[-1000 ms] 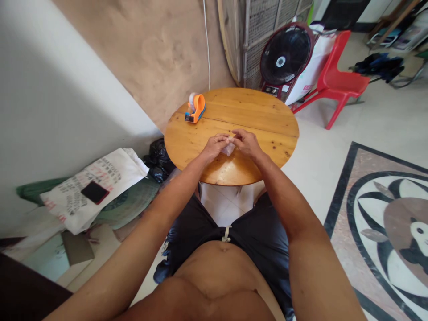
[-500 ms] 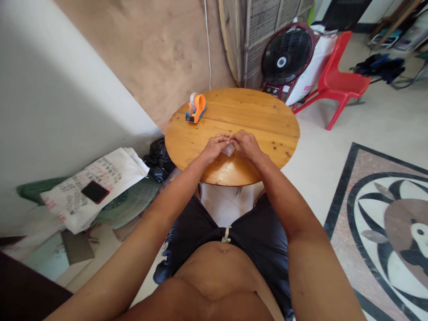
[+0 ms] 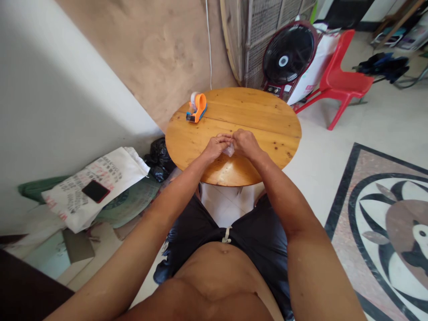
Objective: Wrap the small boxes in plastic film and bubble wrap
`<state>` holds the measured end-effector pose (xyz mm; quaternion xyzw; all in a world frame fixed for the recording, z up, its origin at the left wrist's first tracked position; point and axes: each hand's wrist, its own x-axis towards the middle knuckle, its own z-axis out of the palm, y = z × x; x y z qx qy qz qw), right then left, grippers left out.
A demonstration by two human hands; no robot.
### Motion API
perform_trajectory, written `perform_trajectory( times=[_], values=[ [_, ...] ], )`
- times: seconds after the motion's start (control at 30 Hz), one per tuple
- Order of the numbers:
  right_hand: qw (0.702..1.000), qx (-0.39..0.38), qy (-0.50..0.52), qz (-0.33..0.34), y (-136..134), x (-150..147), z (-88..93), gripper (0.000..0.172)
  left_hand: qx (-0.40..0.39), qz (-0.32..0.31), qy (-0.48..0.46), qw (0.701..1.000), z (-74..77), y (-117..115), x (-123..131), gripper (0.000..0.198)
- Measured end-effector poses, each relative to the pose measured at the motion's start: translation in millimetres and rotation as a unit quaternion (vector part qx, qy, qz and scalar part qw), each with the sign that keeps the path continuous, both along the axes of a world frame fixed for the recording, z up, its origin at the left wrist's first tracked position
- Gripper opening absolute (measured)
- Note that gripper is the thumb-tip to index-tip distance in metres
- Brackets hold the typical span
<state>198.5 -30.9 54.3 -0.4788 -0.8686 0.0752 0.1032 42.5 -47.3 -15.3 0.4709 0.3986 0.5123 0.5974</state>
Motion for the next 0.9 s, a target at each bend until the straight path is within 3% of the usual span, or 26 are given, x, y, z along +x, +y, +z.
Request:
perform_trajectory(
  times=[0.47, 0.77, 0.9],
  values=[
    [0.999, -0.002, -0.005, -0.049, -0.3, 1.0, -5.1, 0.021, 0.002, 0.009, 0.010, 1.000, -0.7, 0.1, 0.8, 0.006],
    [0.993, -0.016, 0.104, -0.050, -1.7, 1.2, -6.9, 0.036, 0.004, 0.018, -0.006, 1.000, -1.6, -3.9, 2.8, 0.006],
    [0.990, -0.061, 0.117, -0.055, -0.4, 1.1, -1.8, 0.028, 0.023, 0.017, -0.011, 1.000, -4.4, -4.7, 2.4, 0.008]
  ],
)
